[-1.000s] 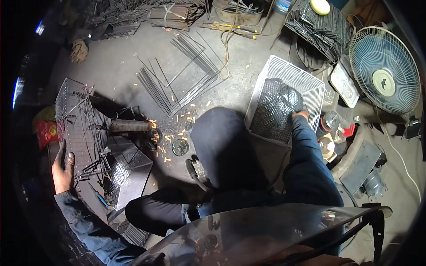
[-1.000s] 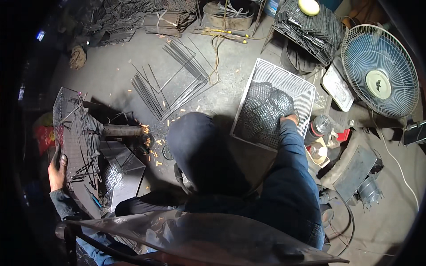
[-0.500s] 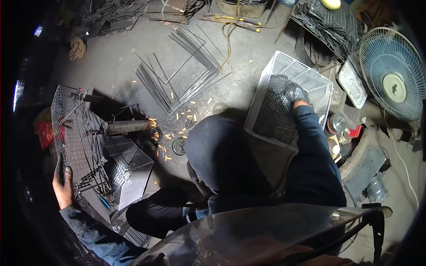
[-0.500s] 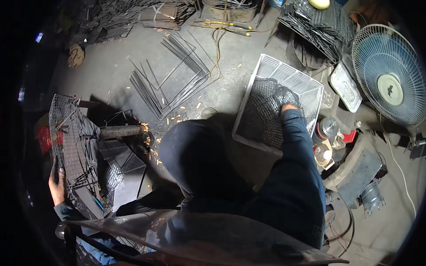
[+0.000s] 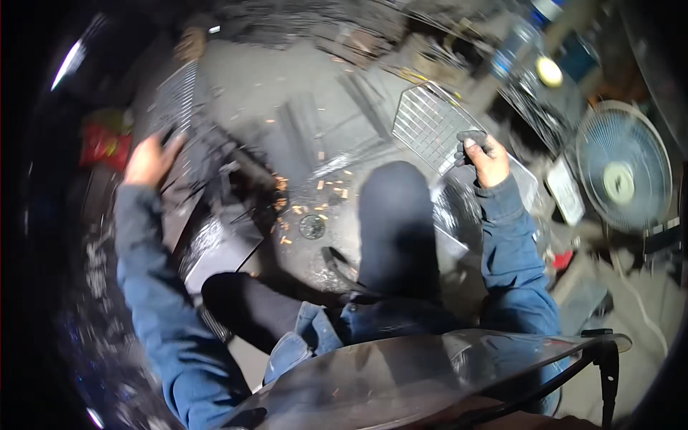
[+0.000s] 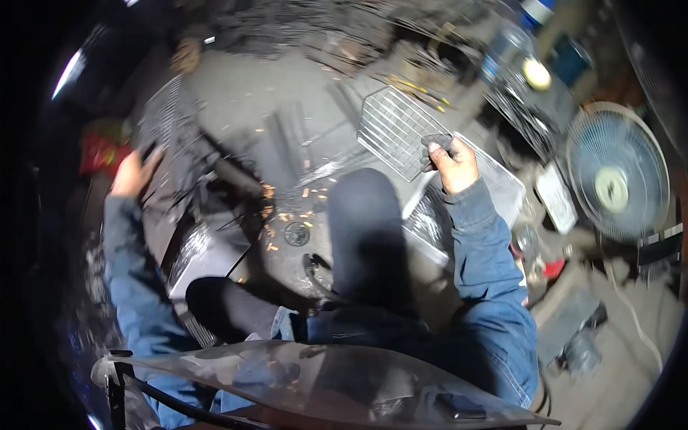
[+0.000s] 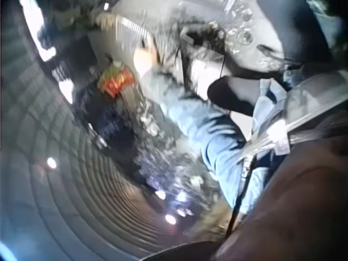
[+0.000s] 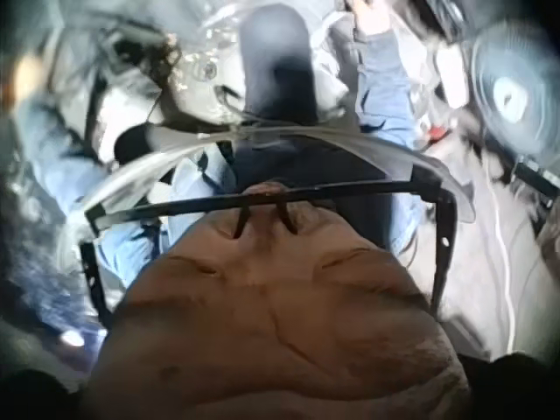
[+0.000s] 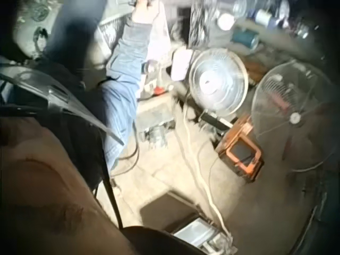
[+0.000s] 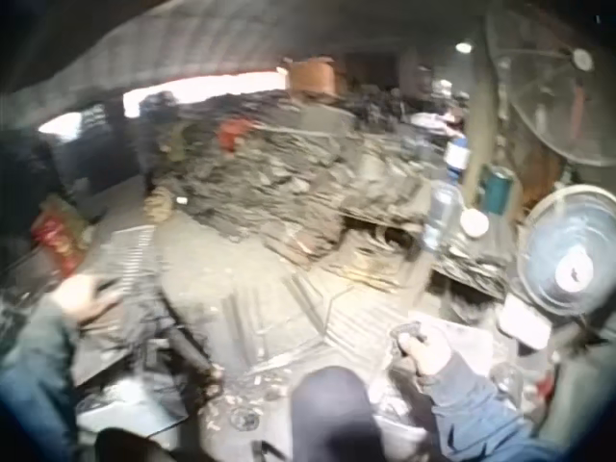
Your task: Welding metal wire components together to assemble wire cages.
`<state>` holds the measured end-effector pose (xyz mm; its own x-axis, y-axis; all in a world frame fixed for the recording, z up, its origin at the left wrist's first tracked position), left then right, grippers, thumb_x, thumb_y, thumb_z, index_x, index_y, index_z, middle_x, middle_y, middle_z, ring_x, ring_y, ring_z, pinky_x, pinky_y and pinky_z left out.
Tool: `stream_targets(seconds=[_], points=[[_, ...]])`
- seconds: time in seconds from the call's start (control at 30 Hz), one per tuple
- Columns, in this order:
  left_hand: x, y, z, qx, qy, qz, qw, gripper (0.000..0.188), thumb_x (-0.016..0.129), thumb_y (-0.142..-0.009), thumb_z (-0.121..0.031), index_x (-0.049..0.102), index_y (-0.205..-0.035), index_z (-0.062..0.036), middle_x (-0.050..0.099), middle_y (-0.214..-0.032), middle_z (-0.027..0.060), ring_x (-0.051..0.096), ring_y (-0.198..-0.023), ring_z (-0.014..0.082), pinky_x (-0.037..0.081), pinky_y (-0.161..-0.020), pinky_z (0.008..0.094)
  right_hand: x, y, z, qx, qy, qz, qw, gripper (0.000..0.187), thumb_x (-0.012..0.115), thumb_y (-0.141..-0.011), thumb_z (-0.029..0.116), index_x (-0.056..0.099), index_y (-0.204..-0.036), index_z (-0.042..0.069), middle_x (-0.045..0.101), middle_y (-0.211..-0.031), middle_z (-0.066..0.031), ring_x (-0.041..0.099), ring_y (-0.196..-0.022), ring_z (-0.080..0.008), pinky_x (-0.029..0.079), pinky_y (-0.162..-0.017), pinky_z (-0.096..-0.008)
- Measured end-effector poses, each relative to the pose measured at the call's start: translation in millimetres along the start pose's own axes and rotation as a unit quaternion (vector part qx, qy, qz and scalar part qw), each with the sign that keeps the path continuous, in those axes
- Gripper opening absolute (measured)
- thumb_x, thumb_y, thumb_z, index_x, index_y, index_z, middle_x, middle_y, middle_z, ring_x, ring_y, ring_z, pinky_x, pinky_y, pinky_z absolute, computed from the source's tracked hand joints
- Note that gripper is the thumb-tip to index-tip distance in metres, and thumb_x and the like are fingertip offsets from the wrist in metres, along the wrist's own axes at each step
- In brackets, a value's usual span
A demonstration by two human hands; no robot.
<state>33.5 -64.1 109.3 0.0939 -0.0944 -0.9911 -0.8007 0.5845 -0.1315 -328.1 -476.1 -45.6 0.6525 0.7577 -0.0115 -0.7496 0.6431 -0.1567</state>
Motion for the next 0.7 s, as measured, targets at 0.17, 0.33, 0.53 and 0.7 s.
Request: stream_targets(seconds=[0.17, 0.33, 0.53, 0.7], points=[[-17.9, 62.3, -55.2, 0.092, 0.229, -0.232, 0.941, 0.044, 0.066, -0.079, -0.028, 0.058, -0.116, -0.0052, 0.062, -0.108, 0.0173, 0.062, -0.098, 0.0281, 0.048, -0.085, 0.0348, 120.5, -25.3, 55.2, -0.043, -0.093, 0.179, 0.978, 0.021, 0.06, -0.087, 0.016, 0.061, -0.099, -0.002, 0.061, -0.079, -0.0041, 0.057, -0.069, -0.0119, 0.048, -0.061, -0.0262], [-13.7, 107.6, -57.2, 0.164, 0.26, -0.219, 0.926, 0.056, 0.072, -0.074, -0.018, 0.051, -0.124, -0.0064, 0.06, -0.111, 0.0149, 0.058, -0.102, 0.0224, 0.045, -0.087, 0.0319, 238.0, -21.8, 93.9, -0.12, 0.001, 0.342, 0.932, 0.02, 0.062, -0.084, 0.013, 0.062, -0.095, -0.003, 0.062, -0.077, -0.003, 0.056, -0.07, -0.0106, 0.048, -0.065, -0.0264], [-9.2, 105.0, -5.8, 0.032, 0.118, -0.248, 0.961, 0.029, 0.066, -0.077, -0.023, 0.062, -0.099, -0.0053, 0.062, -0.097, 0.0139, 0.059, -0.091, 0.0322, 0.048, -0.079, 0.0369, 322.8, -29.3, 91.9, -0.304, 0.158, 0.142, 0.929, 0.021, 0.069, -0.077, 0.018, 0.063, -0.086, 0.001, 0.065, -0.075, -0.014, 0.064, -0.066, -0.0227, 0.05, -0.062, -0.0313], [9.9, 95.2, 11.7, 0.036, 0.17, -0.218, 0.96, 0.033, 0.067, -0.08, -0.019, 0.06, -0.106, -0.0013, 0.063, -0.1, 0.0163, 0.061, -0.093, 0.03, 0.049, -0.082, 0.0343, 334.6, -24.5, 85.5, -0.353, 0.246, 0.136, 0.892, 0.023, 0.068, -0.078, 0.021, 0.064, -0.09, 0.002, 0.064, -0.074, -0.0167, 0.065, -0.066, -0.0269, 0.05, -0.061, -0.0322]])
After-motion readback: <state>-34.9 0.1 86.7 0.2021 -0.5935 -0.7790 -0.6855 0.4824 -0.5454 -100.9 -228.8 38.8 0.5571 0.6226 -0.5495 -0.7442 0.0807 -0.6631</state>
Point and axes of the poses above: each hand's wrist, its own y-axis away from the middle knuckle, its own x-axis out of the palm, z = x × y, the point moved 1 cm from there along -y, towards the middle knuckle
